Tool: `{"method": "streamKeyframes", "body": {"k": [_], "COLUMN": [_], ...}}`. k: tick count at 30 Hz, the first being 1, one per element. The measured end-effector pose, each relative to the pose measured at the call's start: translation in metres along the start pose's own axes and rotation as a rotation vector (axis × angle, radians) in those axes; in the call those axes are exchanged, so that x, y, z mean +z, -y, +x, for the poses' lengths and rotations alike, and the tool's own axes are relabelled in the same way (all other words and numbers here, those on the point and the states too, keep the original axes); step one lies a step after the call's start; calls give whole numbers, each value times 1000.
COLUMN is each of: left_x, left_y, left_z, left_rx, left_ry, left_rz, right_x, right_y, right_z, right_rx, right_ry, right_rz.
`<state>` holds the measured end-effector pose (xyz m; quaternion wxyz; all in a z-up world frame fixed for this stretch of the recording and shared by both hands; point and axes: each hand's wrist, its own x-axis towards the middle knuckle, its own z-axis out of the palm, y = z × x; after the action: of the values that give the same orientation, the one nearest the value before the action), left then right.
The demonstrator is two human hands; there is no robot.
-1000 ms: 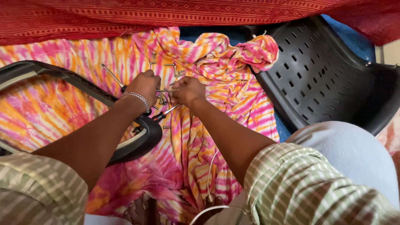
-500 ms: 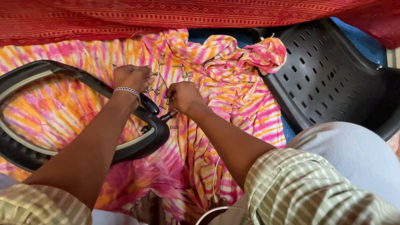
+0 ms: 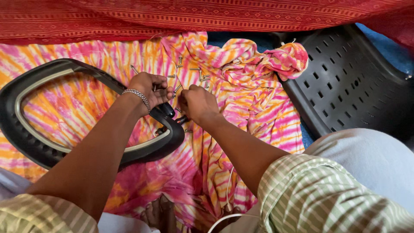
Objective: The person assembles a chair by attaching a plastic armrest to the underside of the seat using a screwdriver and multiple screws. They align the armrest, insert screws, and tighten them to secure the part.
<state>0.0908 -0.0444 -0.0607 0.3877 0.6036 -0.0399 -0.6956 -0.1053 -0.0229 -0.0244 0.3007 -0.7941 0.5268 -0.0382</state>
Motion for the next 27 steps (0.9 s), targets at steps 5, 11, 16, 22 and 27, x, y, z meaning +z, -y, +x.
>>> {"method": "streamKeyframes", "body": {"k": [5, 11, 16, 22, 27], "left_x": [6, 19, 9, 3, 11], "left_y": [-2, -4, -2, -1, 13], "left_z": [-9, -7, -8, -6, 15], "left_rx": [4, -157, -192, -185, -87], "left_ry": [23, -65, 63, -58, -254], "left_rz": [37, 55, -145, -117, 52], "right_x": [-4, 1, 9, 21, 30], "right_y": [-11, -13, -11, -11, -1], "right_z": [1, 28, 41, 32, 33], "right_rx": [10, 153, 153, 383, 287], "right_ry": [-148, -64, 102, 1, -189], "right_rz": [-10, 900, 1232, 979, 569]}}
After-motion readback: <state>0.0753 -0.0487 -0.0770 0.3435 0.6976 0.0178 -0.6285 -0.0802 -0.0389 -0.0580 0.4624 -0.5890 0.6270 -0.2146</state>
